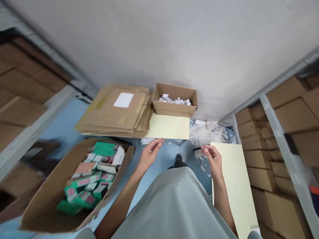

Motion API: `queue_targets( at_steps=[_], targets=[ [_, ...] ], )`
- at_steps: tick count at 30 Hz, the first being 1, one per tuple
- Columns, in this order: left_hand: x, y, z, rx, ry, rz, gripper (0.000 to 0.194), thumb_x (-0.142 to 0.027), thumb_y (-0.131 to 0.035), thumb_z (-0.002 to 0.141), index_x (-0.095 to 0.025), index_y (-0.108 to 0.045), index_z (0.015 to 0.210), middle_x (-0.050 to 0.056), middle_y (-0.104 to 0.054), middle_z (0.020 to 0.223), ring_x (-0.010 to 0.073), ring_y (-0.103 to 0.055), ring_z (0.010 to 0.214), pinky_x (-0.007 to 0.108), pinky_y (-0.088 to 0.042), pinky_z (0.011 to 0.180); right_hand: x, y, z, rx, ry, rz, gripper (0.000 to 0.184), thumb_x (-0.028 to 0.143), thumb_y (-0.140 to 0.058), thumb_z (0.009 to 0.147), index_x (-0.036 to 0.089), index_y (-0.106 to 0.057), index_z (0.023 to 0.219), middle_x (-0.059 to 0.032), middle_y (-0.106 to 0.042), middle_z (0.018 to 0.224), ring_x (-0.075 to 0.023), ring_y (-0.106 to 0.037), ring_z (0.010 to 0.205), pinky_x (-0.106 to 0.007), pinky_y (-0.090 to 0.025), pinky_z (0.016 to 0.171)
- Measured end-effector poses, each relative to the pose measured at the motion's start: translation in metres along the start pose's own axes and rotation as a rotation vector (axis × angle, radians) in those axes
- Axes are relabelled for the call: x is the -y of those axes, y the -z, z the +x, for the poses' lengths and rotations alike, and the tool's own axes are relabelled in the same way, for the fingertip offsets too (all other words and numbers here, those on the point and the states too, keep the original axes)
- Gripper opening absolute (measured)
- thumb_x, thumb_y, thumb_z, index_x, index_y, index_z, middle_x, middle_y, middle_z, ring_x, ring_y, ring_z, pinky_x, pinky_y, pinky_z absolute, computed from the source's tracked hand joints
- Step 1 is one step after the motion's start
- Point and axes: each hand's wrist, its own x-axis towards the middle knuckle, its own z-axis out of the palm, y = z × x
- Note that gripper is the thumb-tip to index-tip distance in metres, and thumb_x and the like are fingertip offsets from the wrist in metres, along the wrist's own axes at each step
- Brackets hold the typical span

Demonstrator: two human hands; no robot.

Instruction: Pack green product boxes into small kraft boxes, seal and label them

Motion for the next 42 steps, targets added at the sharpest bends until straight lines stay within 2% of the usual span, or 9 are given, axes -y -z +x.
queue_targets(
  at_steps=[4,7,11,16,22,26,31,38,42],
  targets=[
    [0.006,0.026,-0.023,-0.258,0.088,-0.031,0.079,-0.089,-0.073,0.085,-0.021,-0.079,0.125,0.017,-0.084,0.133,0.0357,-0.08,0.126,0.055,-0.059,0.12,0.006,-0.059,0.059,0.271,-0.043,-0.035,0.05,0.069,-0.088,0.086,0.024,-0.08,0.107,-0.0111,-0.087,0.108,-0.0285,-0.082,0.094,-0.046,-0.066,0.092],
    [0.002,0.026,-0.041,-0.406,0.151,-0.067,0.081,-0.09,-0.072,0.085,-0.02,-0.078,0.125,0.018,-0.084,0.132,0.0359,-0.081,0.123,0.054,-0.061,0.117,0.014,-0.106,0.09,0.491,-0.055,-0.047,0.049,0.071,-0.088,0.086,0.026,-0.079,0.105,-0.0106,-0.086,0.107,-0.0299,-0.082,0.097,-0.05,-0.066,0.098],
    [-0.001,0.017,-0.058,-0.592,0.221,-0.135,0.076,-0.086,-0.073,0.089,-0.02,-0.077,0.128,0.018,-0.083,0.134,0.0355,-0.081,0.122,0.055,-0.061,0.116,0.018,-0.164,0.113,0.797,-0.061,-0.073,0.047,0.07,-0.085,0.089,0.027,-0.079,0.107,-0.0106,-0.086,0.111,-0.0296,-0.081,0.1,-0.05,-0.065,0.102],
    [0.004,0.018,-0.077,-0.821,0.25,-0.192,0.07,-0.079,-0.075,0.092,-0.02,-0.077,0.13,0.017,-0.083,0.136,0.034,-0.081,0.123,0.055,-0.06,0.118,0.001,-0.222,0.11,1.072,-0.12,-0.133,0.048,0.07,-0.085,0.088,0.027,-0.078,0.107,-0.0094,-0.086,0.109,-0.0276,-0.082,0.097,-0.046,-0.066,0.099],
    [0.014,0.046,-0.098,-1.03,0.256,-0.28,0.065,-0.072,-0.076,0.094,-0.02,-0.076,0.131,0.017,-0.082,0.136,0.0334,-0.079,0.126,0.055,-0.056,0.122,-0.003,-0.277,0.074,1.297,-0.117,-0.206,0.048,0.072,-0.081,0.091,0.028,-0.078,0.111,-0.0085,-0.086,0.113,-0.027,-0.083,0.1,-0.044,-0.065,0.099],
    [0.027,0.084,-0.098,-1.04,0.214,-0.34,0.066,-0.074,-0.077,0.093,-0.019,-0.078,0.129,0.017,-0.083,0.133,0.0342,-0.08,0.124,0.055,-0.059,0.119,-0.002,-0.319,0.046,1.35,-0.078,-0.227,0.043,0.067,-0.082,0.094,0.028,-0.078,0.112,-0.0079,-0.086,0.113,-0.0262,-0.083,0.1,-0.043,-0.065,0.1],
    [0.045,0.154,-0.113,-1.01,0.176,-0.434,0.067,-0.077,-0.077,0.091,-0.021,-0.078,0.128,0.016,-0.083,0.133,0.0341,-0.079,0.125,0.054,-0.059,0.119,-0.014,-0.384,-0.006,1.35,-0.07,-0.31,0.047,0.07,-0.083,0.093,0.028,-0.076,0.113,-0.0082,-0.086,0.115,-0.0261,-0.083,0.1,-0.043,-0.066,0.101],
    [0.086,0.266,-0.182,-1.071,0.234,-0.504,0.065,-0.074,-0.076,0.095,-0.02,-0.077,0.132,0.016,-0.082,0.135,0.0333,-0.079,0.127,0.054,-0.058,0.121,-0.063,-0.489,-0.113,1.416,-0.151,-0.439,0.053,0.075,-0.083,0.091,0.027,-0.076,0.113,-0.0083,-0.085,0.116,-0.0251,-0.082,0.099,-0.043,-0.066,0.101],
    [0.117,0.312,-0.219,-1.141,0.314,-0.526,0.065,-0.073,-0.077,0.095,-0.019,-0.077,0.132,0.016,-0.082,0.135,0.032,-0.079,0.125,0.053,-0.057,0.122,-0.093,-0.533,-0.166,1.485,-0.233,-0.476,0.055,0.075,-0.082,0.092,0.028,-0.075,0.118,-0.0072,-0.085,0.121,-0.0231,-0.083,0.1,-0.04,-0.068,0.099]
  ],
)
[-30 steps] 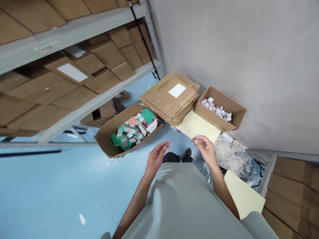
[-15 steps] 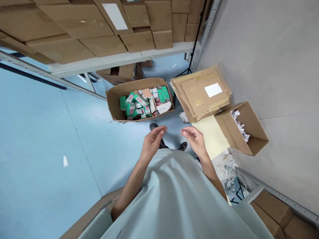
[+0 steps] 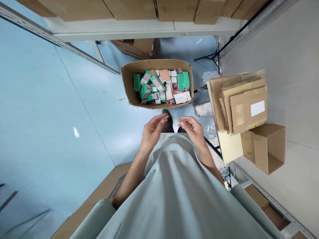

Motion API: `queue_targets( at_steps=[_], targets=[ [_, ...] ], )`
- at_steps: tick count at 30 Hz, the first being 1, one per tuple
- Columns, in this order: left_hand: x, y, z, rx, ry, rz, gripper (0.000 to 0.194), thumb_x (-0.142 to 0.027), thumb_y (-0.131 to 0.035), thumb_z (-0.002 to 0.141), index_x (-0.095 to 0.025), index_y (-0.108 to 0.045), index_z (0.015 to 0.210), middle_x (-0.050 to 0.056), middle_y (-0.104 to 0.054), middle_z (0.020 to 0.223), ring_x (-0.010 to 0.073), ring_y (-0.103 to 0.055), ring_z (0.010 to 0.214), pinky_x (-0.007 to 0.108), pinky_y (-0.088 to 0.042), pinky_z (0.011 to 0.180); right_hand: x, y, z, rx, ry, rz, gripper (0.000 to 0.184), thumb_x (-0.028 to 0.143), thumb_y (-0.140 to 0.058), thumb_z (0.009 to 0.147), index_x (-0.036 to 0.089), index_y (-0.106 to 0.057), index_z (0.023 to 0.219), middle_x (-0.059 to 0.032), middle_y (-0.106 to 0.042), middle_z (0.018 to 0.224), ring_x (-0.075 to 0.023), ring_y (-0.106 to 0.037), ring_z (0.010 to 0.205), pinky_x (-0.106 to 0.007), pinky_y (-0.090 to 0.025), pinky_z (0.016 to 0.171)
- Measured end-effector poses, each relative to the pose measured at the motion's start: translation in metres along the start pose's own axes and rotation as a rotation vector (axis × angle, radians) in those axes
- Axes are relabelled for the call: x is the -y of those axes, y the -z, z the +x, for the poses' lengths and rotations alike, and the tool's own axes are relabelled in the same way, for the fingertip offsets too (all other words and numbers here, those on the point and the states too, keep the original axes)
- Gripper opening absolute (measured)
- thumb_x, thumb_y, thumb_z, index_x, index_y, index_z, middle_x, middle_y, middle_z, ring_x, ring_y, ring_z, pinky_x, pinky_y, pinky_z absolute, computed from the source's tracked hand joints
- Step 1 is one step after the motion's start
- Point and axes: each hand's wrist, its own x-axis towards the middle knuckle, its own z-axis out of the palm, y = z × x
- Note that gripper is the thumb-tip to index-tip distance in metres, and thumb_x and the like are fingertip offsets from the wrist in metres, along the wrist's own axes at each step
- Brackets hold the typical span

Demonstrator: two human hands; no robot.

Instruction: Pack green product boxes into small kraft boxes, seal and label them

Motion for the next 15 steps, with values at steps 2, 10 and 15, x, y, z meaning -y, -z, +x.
queue_targets(
  at_steps=[2,10,15],
  targets=[
    [0.002,0.018,0.014,-0.045,0.043,0.0,0.064,-0.071,-0.077,0.095,-0.019,-0.077,0.131,0.016,-0.082,0.135,0.0315,-0.08,0.123,0.053,-0.058,0.121,-0.001,-0.016,0.018,0.046,-0.036,-0.001,0.055,0.075,-0.083,0.092,0.027,-0.076,0.119,-0.0071,-0.085,0.121,-0.0227,-0.083,0.1,-0.04,-0.068,0.099],
    [0.009,0.026,0.055,-0.134,0.207,-0.082,0.06,-0.068,-0.077,0.096,-0.019,-0.077,0.13,0.015,-0.083,0.134,0.031,-0.08,0.121,0.054,-0.058,0.119,0.004,-0.026,0.088,0.075,-0.127,-0.098,0.052,0.072,-0.083,0.093,0.028,-0.077,0.117,-0.0073,-0.085,0.121,-0.0239,-0.082,0.105,-0.043,-0.068,0.103],
    [0.01,0.014,0.082,-0.146,0.239,-0.126,0.06,-0.069,-0.075,0.098,-0.021,-0.076,0.134,0.015,-0.082,0.137,0.0317,-0.079,0.125,0.054,-0.058,0.119,-0.006,-0.039,0.135,0.18,-0.182,-0.114,0.051,0.071,-0.082,0.094,0.028,-0.076,0.121,-0.0076,-0.085,0.122,-0.0229,-0.082,0.104,-0.04,-0.068,0.101]
  ],
)
